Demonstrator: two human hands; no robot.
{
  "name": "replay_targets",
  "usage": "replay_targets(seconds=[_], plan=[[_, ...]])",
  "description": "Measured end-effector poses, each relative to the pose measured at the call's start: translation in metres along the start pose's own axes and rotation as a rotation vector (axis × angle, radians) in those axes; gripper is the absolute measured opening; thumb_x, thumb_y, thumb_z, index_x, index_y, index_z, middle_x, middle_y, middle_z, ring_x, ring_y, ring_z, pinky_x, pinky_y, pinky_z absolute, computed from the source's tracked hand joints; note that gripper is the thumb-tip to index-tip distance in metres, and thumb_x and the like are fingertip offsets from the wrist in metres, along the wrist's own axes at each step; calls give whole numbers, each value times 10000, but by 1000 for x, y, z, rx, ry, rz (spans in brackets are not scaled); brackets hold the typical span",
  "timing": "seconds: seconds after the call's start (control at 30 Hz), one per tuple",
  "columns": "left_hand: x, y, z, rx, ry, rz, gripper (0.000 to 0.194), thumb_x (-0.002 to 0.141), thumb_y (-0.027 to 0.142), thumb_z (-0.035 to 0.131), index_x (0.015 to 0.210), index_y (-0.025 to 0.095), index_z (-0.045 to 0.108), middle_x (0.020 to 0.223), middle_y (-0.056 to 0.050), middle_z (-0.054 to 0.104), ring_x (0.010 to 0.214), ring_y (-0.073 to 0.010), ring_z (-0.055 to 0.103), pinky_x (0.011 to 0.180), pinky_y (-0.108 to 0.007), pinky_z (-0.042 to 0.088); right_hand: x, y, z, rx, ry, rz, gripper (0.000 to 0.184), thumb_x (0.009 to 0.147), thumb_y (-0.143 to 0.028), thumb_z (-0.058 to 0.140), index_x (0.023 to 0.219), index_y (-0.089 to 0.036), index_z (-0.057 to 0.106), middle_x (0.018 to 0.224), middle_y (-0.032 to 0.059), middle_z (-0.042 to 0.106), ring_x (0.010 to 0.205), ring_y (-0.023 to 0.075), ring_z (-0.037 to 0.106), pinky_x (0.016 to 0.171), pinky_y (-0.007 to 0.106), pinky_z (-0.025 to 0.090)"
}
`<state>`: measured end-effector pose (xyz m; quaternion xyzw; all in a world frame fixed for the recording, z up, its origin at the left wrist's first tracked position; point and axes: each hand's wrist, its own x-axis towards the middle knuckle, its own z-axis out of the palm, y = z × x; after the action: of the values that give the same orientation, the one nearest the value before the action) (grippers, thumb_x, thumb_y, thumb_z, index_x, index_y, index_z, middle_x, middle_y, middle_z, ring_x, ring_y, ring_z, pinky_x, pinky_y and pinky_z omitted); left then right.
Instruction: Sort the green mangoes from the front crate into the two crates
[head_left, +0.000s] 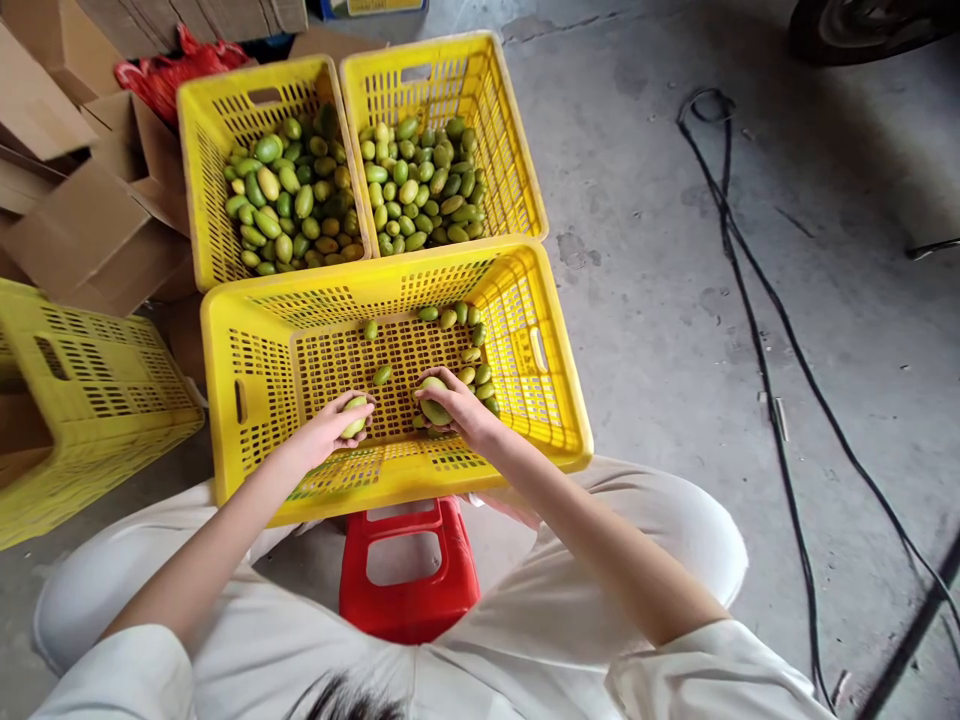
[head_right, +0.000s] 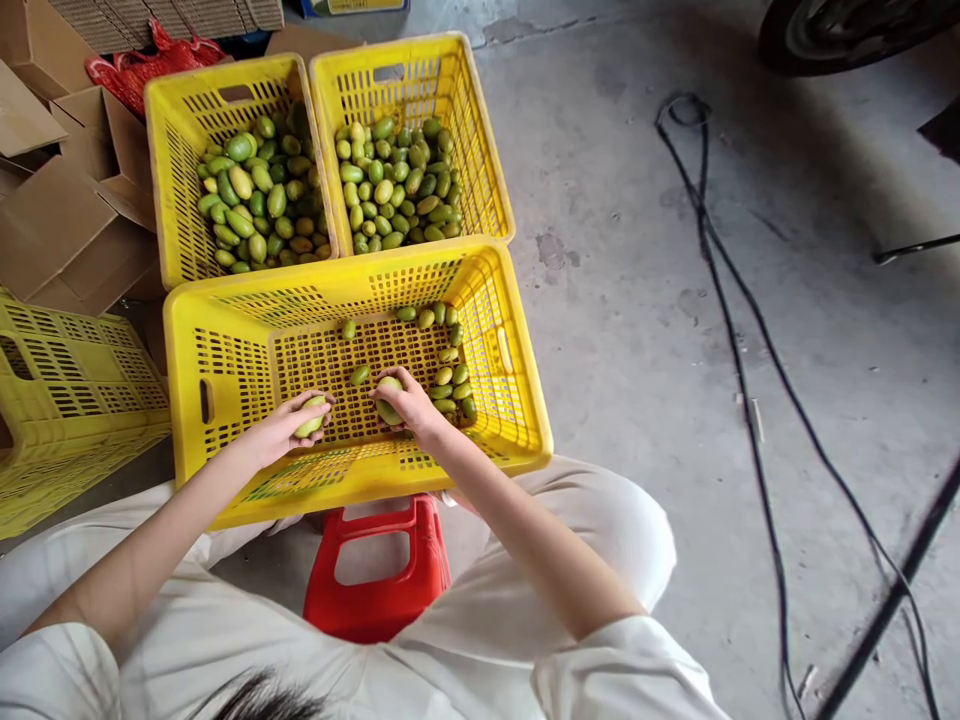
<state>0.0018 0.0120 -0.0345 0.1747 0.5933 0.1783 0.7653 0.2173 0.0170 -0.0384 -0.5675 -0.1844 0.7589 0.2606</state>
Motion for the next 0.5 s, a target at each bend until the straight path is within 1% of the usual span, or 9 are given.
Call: replay_targets(seconds=[0.07,0.1,0.17,0.23,0.3,0.37,0.43,0.5], plan=[[1,1,0,-63,-28,12,292,768,303,752,993,172,621,749,-37,633,566,-125,622,415,-170,442,1,-1,-1,1,63,-7,338,704,-381,713,970,-260,544,725,-32,611,543,133,609,389,180,345],[0,2,0,-117,-57,32,282,790,297,726,1019,173,619,795,-55,651,621,-149,649,456,-207,497,2,-2,-2,48,72,-4,322,735,-404,689,992,-260,559,792,-17,633,596,138,628,426,198,403],[-1,7,-1,-215,-112,89,258,819,257,682,1052,178,606,898,-79,674,729,-183,680,565,-289,579,2,-6,-5,211,27,8,285,781,-399,631,1017,-250,575,888,9,651,702,160,653,527,255,502],[-4,11,-2,-263,-146,151,260,813,216,677,1057,189,588,973,-81,676,782,-188,684,619,-324,604,1,-10,-8,368,-81,6,269,767,-334,631,1011,-236,577,910,25,655,776,187,660,626,318,552],[-6,14,-3,-272,-161,212,289,779,202,712,1030,205,568,973,-59,669,775,-179,677,587,-309,602,-1,-13,-9,446,-172,-39,293,715,-259,687,985,-232,578,903,19,655,802,192,659,695,347,562],[-9,14,-4,-263,-176,264,308,741,205,751,976,214,552,897,-23,655,734,-163,659,536,-276,585,-4,-14,-8,452,-228,-102,325,674,-215,743,952,-231,574,890,1,652,783,173,652,720,335,554],[-10,14,-4,-241,-200,304,268,742,222,757,908,207,546,771,17,613,630,-119,609,524,-253,567,-6,-14,-7,429,-271,-147,321,659,-214,770,905,-226,563,849,-15,641,731,141,629,693,298,534],[-9,12,-4,-210,-221,317,208,778,253,733,848,197,545,669,45,558,523,-78,533,512,-235,542,-7,-13,-5,402,-300,-165,303,654,-231,769,856,-220,542,778,-27,615,679,118,588,644,265,503]])
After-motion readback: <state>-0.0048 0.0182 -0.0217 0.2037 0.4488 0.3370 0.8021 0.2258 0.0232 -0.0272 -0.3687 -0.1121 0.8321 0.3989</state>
